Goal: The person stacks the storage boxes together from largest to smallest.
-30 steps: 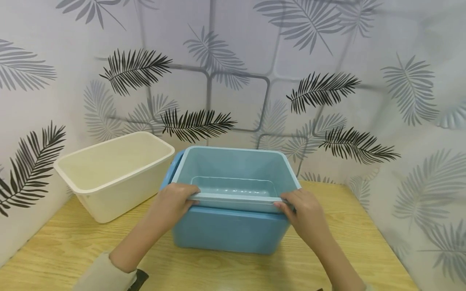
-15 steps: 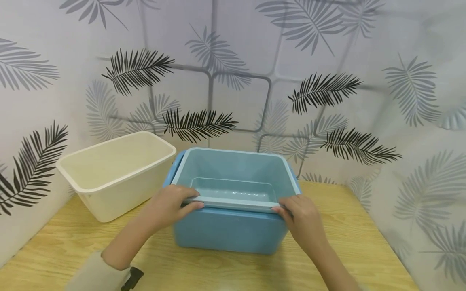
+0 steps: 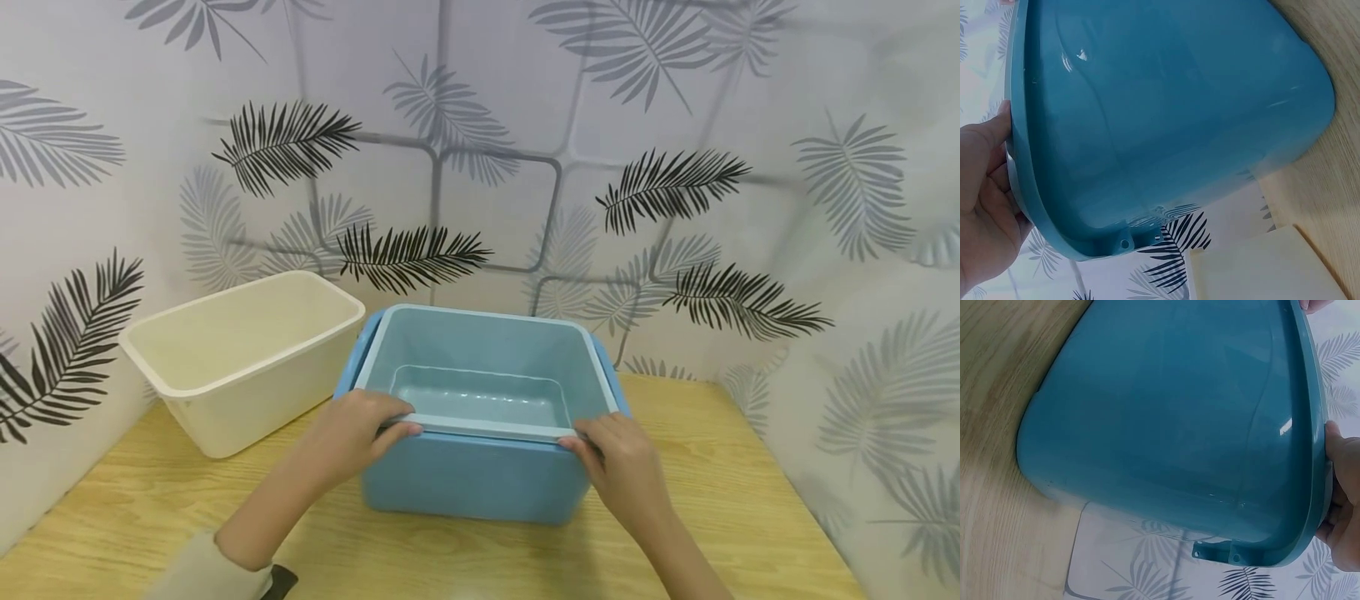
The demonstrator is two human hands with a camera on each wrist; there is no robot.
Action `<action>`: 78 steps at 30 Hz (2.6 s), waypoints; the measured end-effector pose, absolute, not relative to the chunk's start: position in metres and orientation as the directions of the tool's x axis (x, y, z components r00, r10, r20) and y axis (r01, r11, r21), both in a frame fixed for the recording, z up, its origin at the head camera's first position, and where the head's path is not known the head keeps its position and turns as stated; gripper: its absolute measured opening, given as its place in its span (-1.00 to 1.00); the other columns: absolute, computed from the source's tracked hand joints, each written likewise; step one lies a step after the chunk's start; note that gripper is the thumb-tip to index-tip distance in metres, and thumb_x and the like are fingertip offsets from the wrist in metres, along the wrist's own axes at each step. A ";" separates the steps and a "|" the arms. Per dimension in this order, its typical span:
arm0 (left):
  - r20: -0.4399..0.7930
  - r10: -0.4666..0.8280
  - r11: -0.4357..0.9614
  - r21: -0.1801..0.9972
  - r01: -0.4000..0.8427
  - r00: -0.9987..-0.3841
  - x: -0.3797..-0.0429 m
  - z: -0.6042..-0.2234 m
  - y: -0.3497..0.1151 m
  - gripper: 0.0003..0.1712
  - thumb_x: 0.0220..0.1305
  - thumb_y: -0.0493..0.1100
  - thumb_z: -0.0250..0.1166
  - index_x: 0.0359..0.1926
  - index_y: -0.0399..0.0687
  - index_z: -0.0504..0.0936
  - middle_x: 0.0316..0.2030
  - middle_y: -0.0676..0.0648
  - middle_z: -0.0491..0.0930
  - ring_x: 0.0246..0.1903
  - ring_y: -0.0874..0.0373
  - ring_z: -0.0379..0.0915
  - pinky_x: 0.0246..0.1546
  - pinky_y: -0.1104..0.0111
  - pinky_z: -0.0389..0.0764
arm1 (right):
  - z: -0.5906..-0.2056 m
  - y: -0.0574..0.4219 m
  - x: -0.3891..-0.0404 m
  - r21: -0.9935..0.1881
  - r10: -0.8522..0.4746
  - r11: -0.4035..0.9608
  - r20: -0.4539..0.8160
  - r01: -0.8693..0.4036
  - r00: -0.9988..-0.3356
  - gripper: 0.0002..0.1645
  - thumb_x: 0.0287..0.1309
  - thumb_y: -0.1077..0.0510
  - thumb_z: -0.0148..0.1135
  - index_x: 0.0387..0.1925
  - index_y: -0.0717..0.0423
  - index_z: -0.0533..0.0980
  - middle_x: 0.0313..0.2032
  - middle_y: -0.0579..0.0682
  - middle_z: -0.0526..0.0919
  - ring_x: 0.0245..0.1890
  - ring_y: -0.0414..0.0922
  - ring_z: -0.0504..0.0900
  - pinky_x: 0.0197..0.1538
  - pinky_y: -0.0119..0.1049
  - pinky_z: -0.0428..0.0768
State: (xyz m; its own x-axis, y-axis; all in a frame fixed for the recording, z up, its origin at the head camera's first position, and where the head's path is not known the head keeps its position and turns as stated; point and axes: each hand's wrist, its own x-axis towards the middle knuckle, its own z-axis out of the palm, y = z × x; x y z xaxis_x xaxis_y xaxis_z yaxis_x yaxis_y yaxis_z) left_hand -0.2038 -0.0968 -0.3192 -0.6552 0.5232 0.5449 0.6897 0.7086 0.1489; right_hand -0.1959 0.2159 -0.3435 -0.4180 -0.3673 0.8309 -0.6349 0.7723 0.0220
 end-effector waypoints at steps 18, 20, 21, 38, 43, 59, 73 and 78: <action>0.557 0.529 0.707 0.128 0.696 -0.640 -0.207 -0.320 -0.094 -0.83 0.10 -0.06 0.25 -0.43 -0.07 0.64 -0.60 0.11 0.57 -0.56 0.30 0.45 -0.46 0.39 0.52 | -0.343 0.217 -0.197 0.025 -0.370 0.770 0.831 -0.638 -0.415 -0.57 0.07 -0.12 0.10 -0.51 0.18 0.57 -0.61 -0.07 0.59 -0.55 -0.19 0.46 -0.45 -0.38 0.42; 0.554 0.531 0.707 0.128 0.695 -0.642 -0.207 -0.320 -0.093 -0.83 0.10 -0.07 0.25 -0.47 -0.06 0.62 -0.65 0.12 0.52 -0.59 0.31 0.40 -0.48 0.42 0.49 | -0.344 0.218 -0.197 0.022 -0.367 0.773 0.830 -0.634 -0.420 -0.58 0.07 -0.12 0.11 -0.51 0.18 0.57 -0.61 -0.07 0.59 -0.55 -0.19 0.46 -0.45 -0.38 0.42; 0.552 0.532 0.707 0.129 0.696 -0.642 -0.207 -0.320 -0.093 -0.83 0.10 -0.07 0.25 -0.50 -0.05 0.60 -0.69 0.13 0.47 -0.61 0.32 0.35 -0.50 0.44 0.46 | -0.344 0.218 -0.197 0.027 -0.370 0.774 0.830 -0.632 -0.417 -0.56 0.08 -0.13 0.10 -0.51 0.18 0.57 -0.61 -0.07 0.59 -0.55 -0.19 0.46 -0.45 -0.38 0.42; 0.699 0.494 0.631 0.122 0.767 -0.517 -0.207 -0.333 -0.102 -0.70 0.04 -0.20 0.31 -0.17 -0.25 0.64 -0.24 -0.16 0.64 -0.20 0.01 0.58 -0.19 0.24 0.59 | -0.346 0.208 -0.194 -0.032 -0.317 0.777 0.843 -0.629 -0.435 -0.78 -0.04 0.09 0.30 -0.43 0.19 0.59 -0.46 0.00 0.65 -0.38 -0.09 0.57 -0.26 -0.21 0.52; 0.804 0.410 0.627 0.094 0.773 -0.430 -0.208 -0.336 -0.115 -0.70 -0.06 -0.28 0.35 -0.21 -0.27 0.64 -0.24 -0.18 0.63 -0.21 -0.02 0.57 -0.24 0.21 0.59 | -0.346 0.191 -0.195 -0.055 -0.314 0.719 0.864 -0.693 -0.394 -0.74 0.08 0.06 0.20 -0.36 0.21 0.59 -0.35 0.05 0.64 -0.25 -0.02 0.55 -0.10 -0.16 0.48; 0.804 0.268 0.832 0.084 0.549 -0.530 -0.198 -0.349 -0.173 -0.65 -0.11 -0.29 0.34 -0.19 -0.28 0.62 -0.23 -0.22 0.63 -0.24 -0.12 0.57 -0.25 0.12 0.57 | -0.349 0.125 -0.200 0.046 -0.395 0.709 0.852 -0.704 -0.342 -0.41 0.30 -0.18 -0.20 -0.19 0.19 0.55 -0.23 0.07 0.64 -0.11 0.04 0.55 -0.01 -0.08 0.48; 0.833 0.222 0.916 0.001 0.402 -0.507 -0.202 -0.357 -0.219 -0.60 -0.18 -0.31 0.33 -0.21 -0.40 0.58 -0.27 -0.36 0.60 -0.30 -0.25 0.53 -0.33 -0.01 0.53 | -0.344 0.066 -0.196 0.066 -0.445 0.678 0.829 -0.732 -0.338 -0.49 0.29 -0.11 -0.13 -0.03 0.19 0.48 -0.07 0.08 0.59 0.03 0.00 0.49 0.15 -0.18 0.41; 0.833 0.211 0.932 -0.014 0.362 -0.511 -0.203 -0.361 -0.229 -0.58 -0.21 -0.32 0.34 -0.20 -0.40 0.58 -0.27 -0.39 0.59 -0.31 -0.28 0.52 -0.35 -0.04 0.51 | -0.342 0.042 -0.197 0.112 -0.481 0.656 0.825 -0.747 -0.298 -0.54 0.18 -0.03 0.07 -0.01 0.20 0.45 -0.06 0.05 0.57 0.03 -0.03 0.48 0.18 -0.24 0.38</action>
State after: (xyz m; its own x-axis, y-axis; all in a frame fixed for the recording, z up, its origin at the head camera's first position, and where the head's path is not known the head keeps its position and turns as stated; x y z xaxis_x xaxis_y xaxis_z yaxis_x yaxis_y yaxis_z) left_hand -0.2033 -0.2287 -0.3613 -0.5109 0.2110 0.8333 0.3620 0.9321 -0.0141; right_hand -0.1967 0.0424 -0.3421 -0.2980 -0.4806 0.8248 -0.7466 0.6557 0.1124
